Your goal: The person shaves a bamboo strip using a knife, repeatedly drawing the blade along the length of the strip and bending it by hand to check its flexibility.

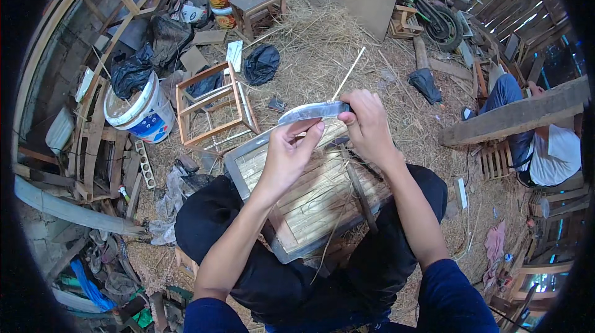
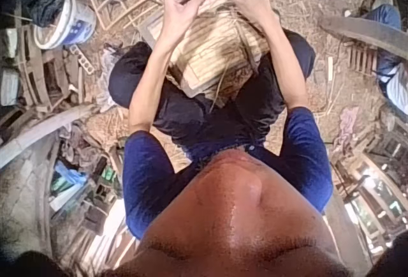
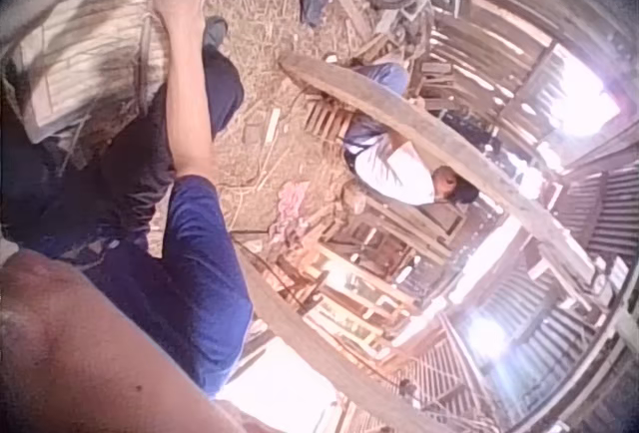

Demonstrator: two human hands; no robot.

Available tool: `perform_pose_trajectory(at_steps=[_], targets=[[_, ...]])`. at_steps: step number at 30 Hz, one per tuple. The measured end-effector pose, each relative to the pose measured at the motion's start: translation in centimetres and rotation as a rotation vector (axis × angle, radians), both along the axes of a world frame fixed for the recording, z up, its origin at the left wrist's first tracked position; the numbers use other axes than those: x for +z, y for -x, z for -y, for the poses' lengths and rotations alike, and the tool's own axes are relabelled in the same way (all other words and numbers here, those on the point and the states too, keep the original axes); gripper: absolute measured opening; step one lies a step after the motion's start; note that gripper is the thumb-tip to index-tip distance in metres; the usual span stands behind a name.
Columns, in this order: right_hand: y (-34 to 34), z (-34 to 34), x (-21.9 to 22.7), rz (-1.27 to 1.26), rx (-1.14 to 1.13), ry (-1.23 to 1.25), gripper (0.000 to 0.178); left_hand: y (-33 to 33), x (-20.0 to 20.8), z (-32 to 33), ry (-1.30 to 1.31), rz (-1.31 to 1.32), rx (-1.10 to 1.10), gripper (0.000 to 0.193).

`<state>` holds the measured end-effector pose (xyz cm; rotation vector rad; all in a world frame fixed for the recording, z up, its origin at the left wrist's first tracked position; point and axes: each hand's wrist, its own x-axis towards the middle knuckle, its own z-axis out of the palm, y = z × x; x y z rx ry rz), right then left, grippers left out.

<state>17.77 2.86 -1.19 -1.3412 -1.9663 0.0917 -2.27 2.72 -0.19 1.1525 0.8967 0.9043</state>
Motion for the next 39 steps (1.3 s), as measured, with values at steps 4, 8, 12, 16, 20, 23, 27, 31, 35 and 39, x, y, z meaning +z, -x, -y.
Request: perform_pose_trajectory(at_steps=[4,8,12,16,20,23,27,31,35,39], targets=[[-0.7,-0.5,-0.1,0.011,-0.015,0.008,0.027,-0.1,0.1,-0.3,0.018,0.021,-0.011,0.029],[-2.4,-1.3,-0.5,0.004,-0.140,-0.050,0.032,-0.1,-0.2,-0.2,-0.032,0.056,0.032,0.034],[-3.1,-1.7,-1.0,0.029,-0.236,-0.022,0.041,0.2,-0.6,0.0,-0.028,0.036,0.021,0.038],[-2.0,-0.9,-1.5,-0.073,-0.224,0.009,0.040,0.3,0.2,-0.1,0.063,0.038,0.003,0.041],[-0.8,-1.1,-1.6,0.017,-0.101,-0.018,0.038,0.5,0.0,-0.4,0.095,0.053,0.018,0.038],[0.1,-0.9,-1.8,0.002,-0.043,0.029,0.041,0.5,-0.9,-0.8,0.094,0.057,-0.001,0.030],[1.5,-0.1,-1.3,-0.124,-0.011,0.022,0.049,0.1,-2.5,-0.8,-0.037,0.017,-0.018,0.023],[1.1,-0.1,-0.9,-0.061,-0.014,0.006,0.057,-0.5,-1.9,-0.5,-0.019,0.034,-0.016,0.020],[-0.5,-0.8,-0.6,-0.041,-0.096,-0.051,0.049,-0.6,-1.9,-0.6,-0.038,0.061,-0.045,0.021],[0.0,-0.3,-0.8,0.044,-0.045,-0.030,0.042,-0.3,-1.3,-0.3,0.113,-0.028,-0.079,0.021]])
